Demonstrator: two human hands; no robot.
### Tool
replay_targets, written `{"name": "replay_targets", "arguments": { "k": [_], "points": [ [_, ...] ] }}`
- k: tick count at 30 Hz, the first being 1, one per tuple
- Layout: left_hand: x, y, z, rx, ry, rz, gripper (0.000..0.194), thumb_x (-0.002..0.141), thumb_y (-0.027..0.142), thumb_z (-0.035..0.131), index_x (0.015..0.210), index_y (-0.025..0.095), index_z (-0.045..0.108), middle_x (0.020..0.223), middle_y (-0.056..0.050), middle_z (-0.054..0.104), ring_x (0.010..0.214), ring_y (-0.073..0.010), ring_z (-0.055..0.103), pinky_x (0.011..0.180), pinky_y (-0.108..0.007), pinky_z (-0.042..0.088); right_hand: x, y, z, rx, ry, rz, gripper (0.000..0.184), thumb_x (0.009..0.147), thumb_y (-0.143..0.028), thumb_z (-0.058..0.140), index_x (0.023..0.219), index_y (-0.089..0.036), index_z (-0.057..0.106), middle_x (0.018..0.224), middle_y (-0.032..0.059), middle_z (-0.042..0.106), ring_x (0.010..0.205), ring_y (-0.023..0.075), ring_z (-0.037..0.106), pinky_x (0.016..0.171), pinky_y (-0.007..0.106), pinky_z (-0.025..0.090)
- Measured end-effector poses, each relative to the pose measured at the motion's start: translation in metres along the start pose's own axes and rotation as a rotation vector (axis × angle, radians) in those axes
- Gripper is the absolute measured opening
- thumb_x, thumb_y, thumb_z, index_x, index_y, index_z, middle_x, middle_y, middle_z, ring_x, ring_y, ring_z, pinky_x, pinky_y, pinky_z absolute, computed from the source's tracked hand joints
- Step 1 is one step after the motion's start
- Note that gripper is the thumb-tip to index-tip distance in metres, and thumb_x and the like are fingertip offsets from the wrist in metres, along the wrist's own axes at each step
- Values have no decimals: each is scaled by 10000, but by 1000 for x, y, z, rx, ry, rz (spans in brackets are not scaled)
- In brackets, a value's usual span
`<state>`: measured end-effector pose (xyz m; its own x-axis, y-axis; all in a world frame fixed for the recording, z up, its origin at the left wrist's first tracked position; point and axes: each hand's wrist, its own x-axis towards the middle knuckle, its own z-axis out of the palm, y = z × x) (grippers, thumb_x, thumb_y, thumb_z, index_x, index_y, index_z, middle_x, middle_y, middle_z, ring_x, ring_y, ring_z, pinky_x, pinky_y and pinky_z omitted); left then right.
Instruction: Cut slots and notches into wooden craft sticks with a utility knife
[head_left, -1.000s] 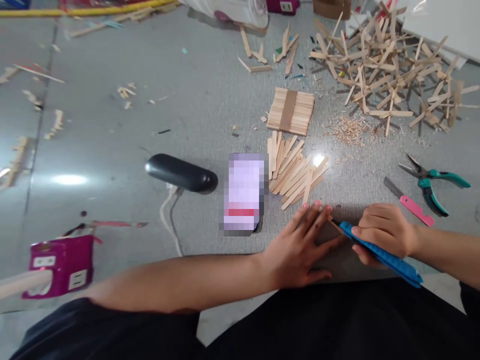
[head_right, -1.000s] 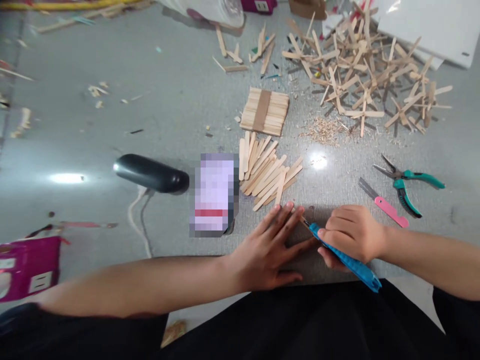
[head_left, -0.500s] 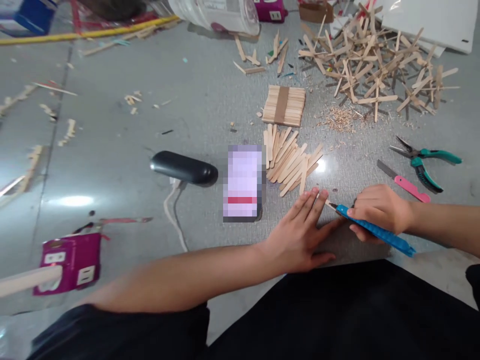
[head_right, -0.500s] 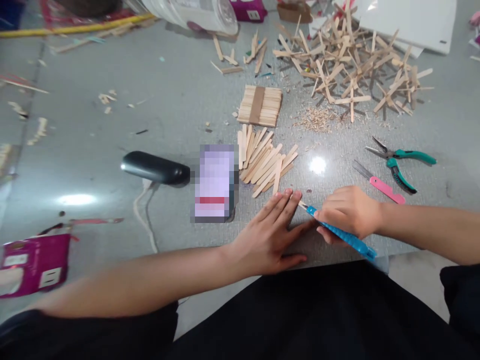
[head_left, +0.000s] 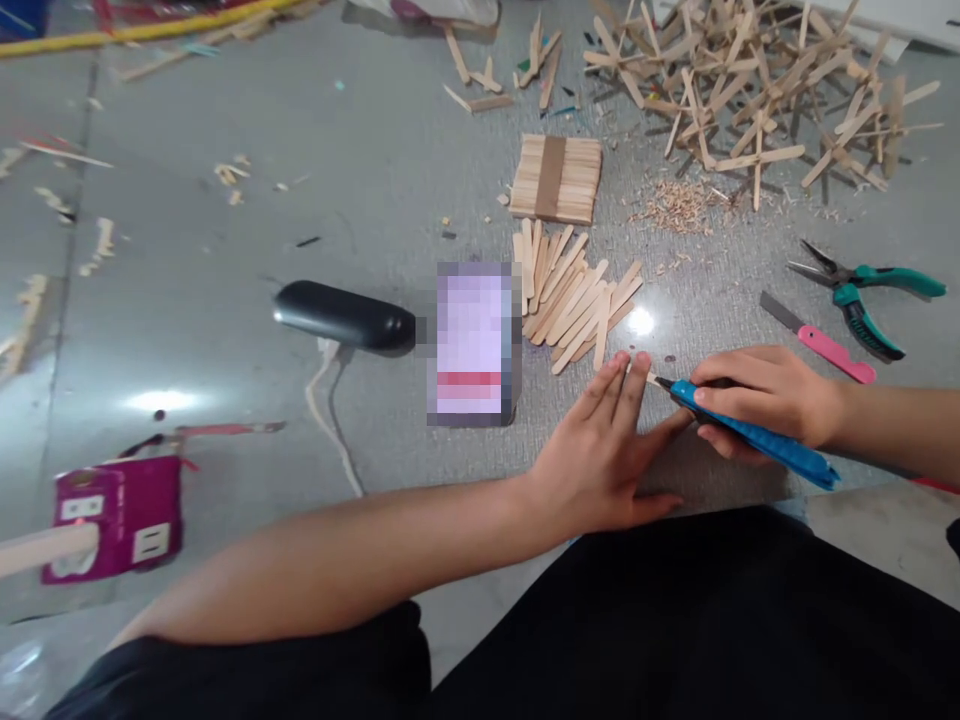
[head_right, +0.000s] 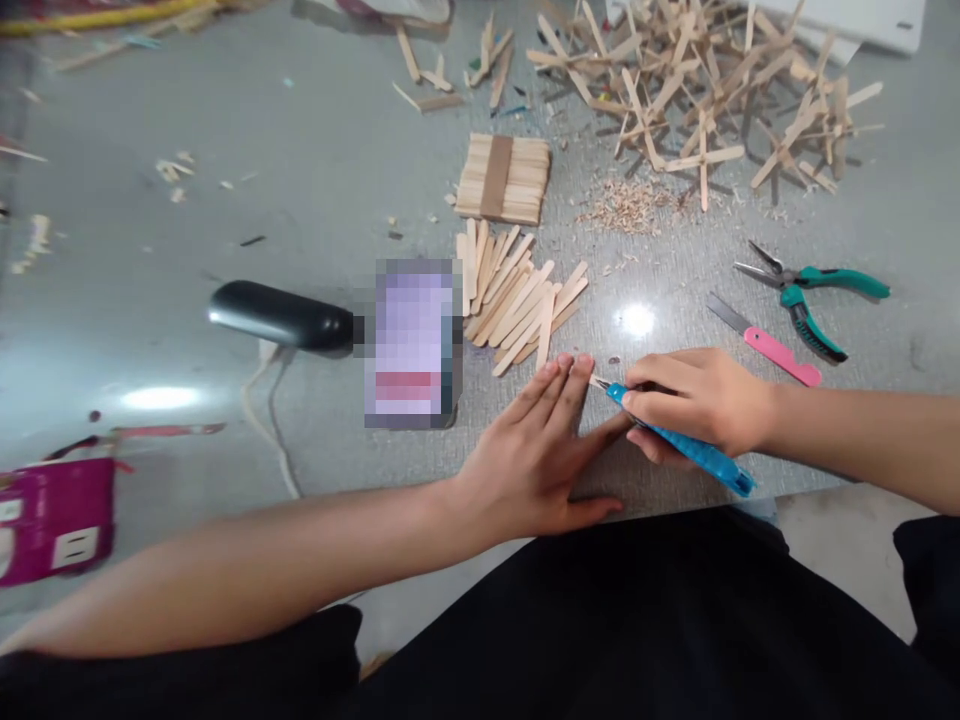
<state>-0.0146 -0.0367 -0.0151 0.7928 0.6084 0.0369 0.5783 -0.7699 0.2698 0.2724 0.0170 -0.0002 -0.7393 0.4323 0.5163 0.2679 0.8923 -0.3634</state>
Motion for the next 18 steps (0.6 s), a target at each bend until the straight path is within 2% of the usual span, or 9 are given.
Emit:
{"name": "replay_targets", "arguments": {
  "k": [7, 9, 13, 18],
  "points": [
    [2, 0, -5, -53, -42, -54, 1205, 855, 835, 801, 1814, 286, 321, 1925, -216, 93, 1753, -519, 228, 1425, -608, 229, 1, -3, -5, 1, 9, 25, 178, 1045, -239, 671, 1212, -188, 639, 1165, 169, 827, 934, 234, 838, 730, 333, 720],
    [2, 0, -6, -62, -37, -45, 1159, 879, 837, 777, 1800, 279, 349, 1924, -221, 89, 1755, -521, 222, 1425, -611, 228, 3, -3, -7, -8, 2, 8, 174, 1048, -215, 688, 1217, -185, 659, 1155, 151, 843, 901, 216, 841, 746, 317, 722],
    [2, -1, -8, -68, -9, -15, 998, 946, 829, 710, 1726, 252, 477, 1904, -249, 149, 1743, -522, 263, 1419, -610, 241, 6, -4, -10, 40, -34, -10, 218, 1072, -146, 685, 1286, -187, 679, 1047, 58, 861, 846, 159, 829, 782, 275, 724],
    [3, 2, -12, -27, -43, -36, 1001, 912, 883, 704, 1663, 239, 554, 1874, -250, 264, 1728, -539, 283, 1412, -606, 253, 6, -8, -12, -39, -18, -80, 106, 1053, -152, 721, 1156, -138, 702, 1192, 155, 851, 1008, 200, 844, 884, 320, 760]
  ]
}}
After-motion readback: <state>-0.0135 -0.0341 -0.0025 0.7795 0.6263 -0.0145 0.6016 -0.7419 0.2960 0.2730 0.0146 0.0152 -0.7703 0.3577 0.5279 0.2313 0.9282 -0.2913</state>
